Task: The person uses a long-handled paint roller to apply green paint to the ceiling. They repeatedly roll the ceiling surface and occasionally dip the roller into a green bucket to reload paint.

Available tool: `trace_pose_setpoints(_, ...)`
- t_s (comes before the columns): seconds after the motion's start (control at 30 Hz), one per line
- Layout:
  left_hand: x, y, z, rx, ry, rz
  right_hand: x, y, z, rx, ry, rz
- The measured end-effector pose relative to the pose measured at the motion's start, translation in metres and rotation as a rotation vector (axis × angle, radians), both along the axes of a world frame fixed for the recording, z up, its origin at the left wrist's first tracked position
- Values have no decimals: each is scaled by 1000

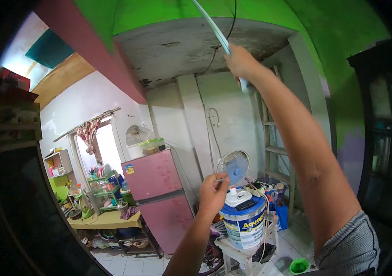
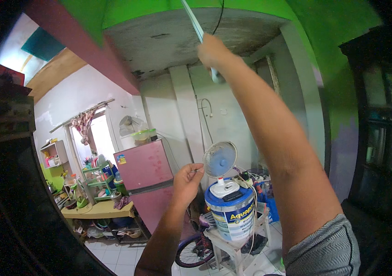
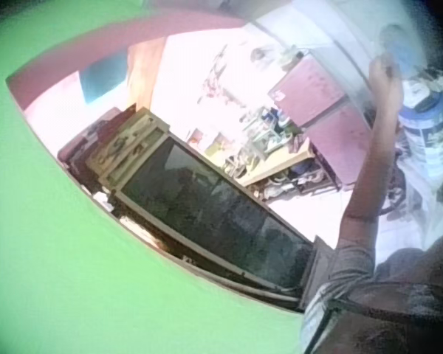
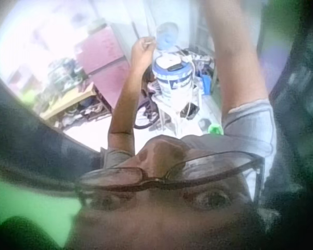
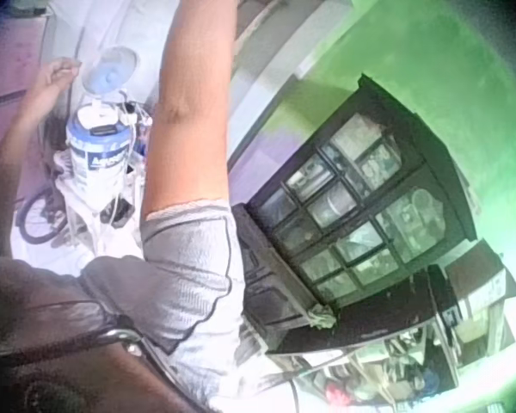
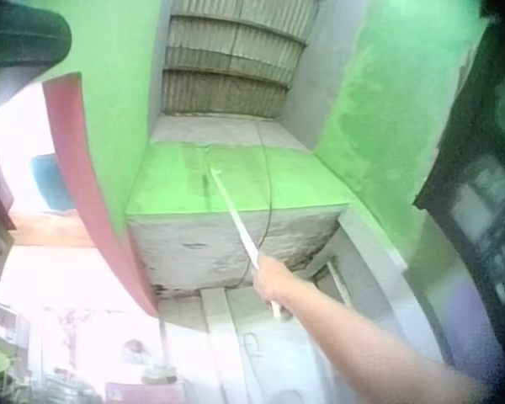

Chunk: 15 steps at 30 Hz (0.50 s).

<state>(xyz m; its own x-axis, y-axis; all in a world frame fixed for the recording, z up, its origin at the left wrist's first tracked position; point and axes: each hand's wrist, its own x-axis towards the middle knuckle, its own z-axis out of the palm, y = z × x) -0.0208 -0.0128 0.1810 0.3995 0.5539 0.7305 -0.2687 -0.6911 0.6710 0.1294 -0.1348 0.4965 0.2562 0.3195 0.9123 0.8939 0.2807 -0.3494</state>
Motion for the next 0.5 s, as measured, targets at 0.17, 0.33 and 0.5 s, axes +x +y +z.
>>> trace_pose_setpoints(0.17, 10, -11, -7, 13, 32, -52, 13, -16, -153, -2, -19, -145)
trace_pose_setpoints(0.33, 20, -16, -13, 0, 64, -87, -2, -41, -309, -156, 41, -181)
trace_pose_setpoints(0.5, 35, -24, -21, -28, 113, -152, -24, -77, -454, -159, -26, -125)
